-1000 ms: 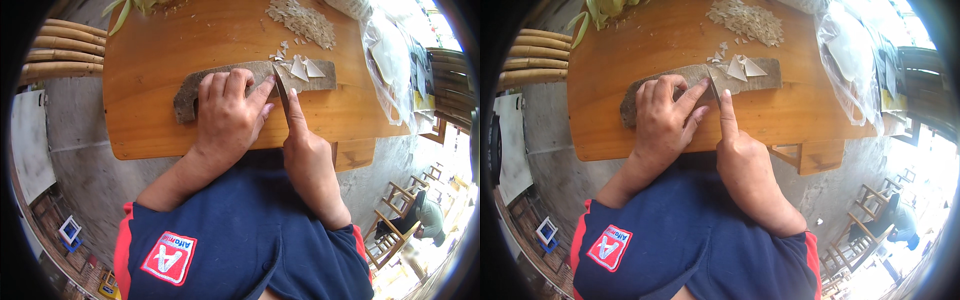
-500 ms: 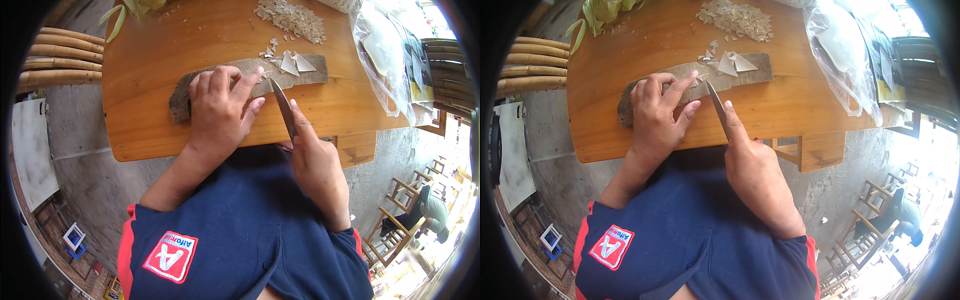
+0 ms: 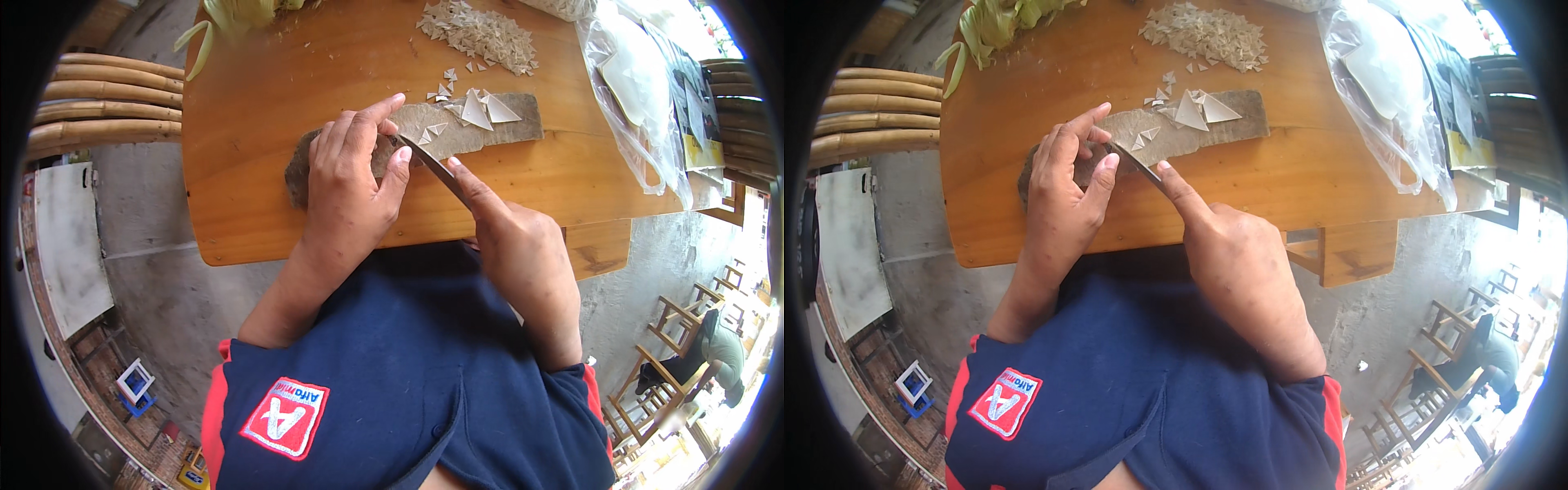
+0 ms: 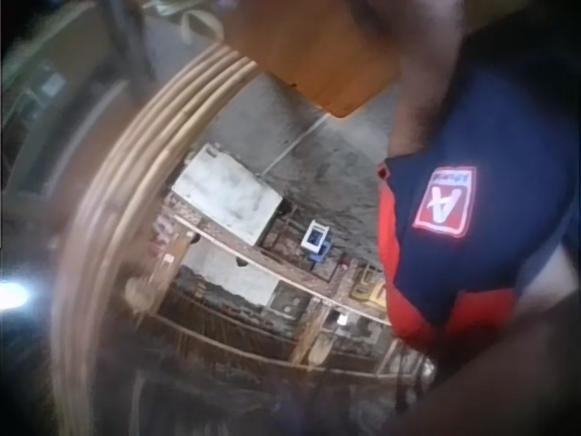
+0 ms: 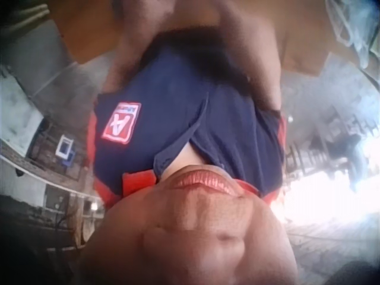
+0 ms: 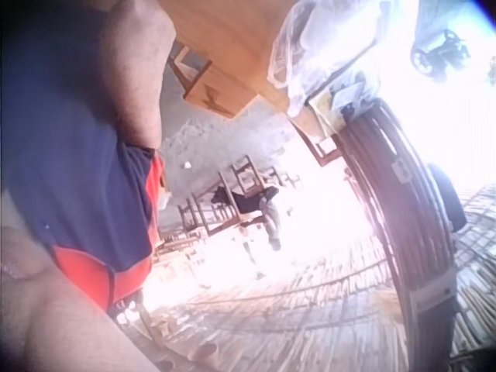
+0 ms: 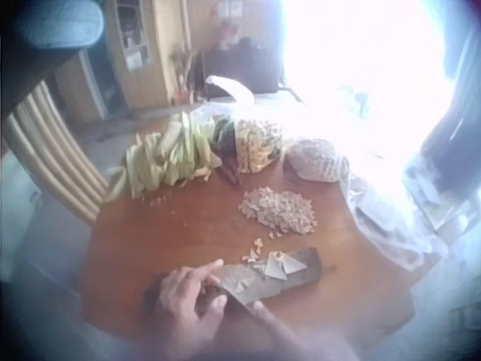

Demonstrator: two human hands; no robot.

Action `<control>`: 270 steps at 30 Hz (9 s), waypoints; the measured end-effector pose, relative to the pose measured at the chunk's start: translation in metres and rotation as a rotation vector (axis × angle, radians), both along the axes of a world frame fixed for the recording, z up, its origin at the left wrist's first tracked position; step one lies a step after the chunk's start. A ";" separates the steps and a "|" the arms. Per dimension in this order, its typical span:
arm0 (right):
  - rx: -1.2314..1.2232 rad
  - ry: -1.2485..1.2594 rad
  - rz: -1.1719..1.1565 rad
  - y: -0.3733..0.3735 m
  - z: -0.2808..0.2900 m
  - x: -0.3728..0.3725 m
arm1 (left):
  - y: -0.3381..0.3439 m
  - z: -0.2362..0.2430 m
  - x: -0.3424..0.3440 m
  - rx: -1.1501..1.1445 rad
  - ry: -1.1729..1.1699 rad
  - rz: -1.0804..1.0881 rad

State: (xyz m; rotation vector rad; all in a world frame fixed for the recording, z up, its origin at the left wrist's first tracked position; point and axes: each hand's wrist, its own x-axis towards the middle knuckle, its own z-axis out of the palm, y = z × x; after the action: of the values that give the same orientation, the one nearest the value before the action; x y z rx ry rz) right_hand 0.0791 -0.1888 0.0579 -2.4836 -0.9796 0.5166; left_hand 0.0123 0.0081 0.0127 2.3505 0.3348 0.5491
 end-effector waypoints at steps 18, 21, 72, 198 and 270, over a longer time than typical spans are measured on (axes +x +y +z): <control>0.377 0.131 -0.350 -0.051 -0.014 0.032 | -0.012 0.004 0.071 0.212 0.100 -0.082; 0.428 0.108 -0.366 -0.061 -0.021 0.030 | -0.013 0.004 0.078 0.219 0.150 -0.088; 0.257 0.047 -0.145 -0.020 -0.018 0.049 | 0.021 -0.002 0.040 0.026 -0.124 -0.161; -0.139 -0.266 0.214 -0.019 0.013 0.014 | -0.012 -0.013 -0.019 0.292 -0.064 -0.001; -0.121 -0.217 0.278 -0.002 0.010 0.021 | -0.013 -0.016 -0.025 0.240 -0.018 -0.004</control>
State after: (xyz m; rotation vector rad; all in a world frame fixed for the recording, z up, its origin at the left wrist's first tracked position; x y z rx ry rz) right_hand 0.1002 -0.1908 0.0683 -2.5636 -1.4319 0.4053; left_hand -0.0132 -0.0049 -0.0028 2.5744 0.2681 0.6384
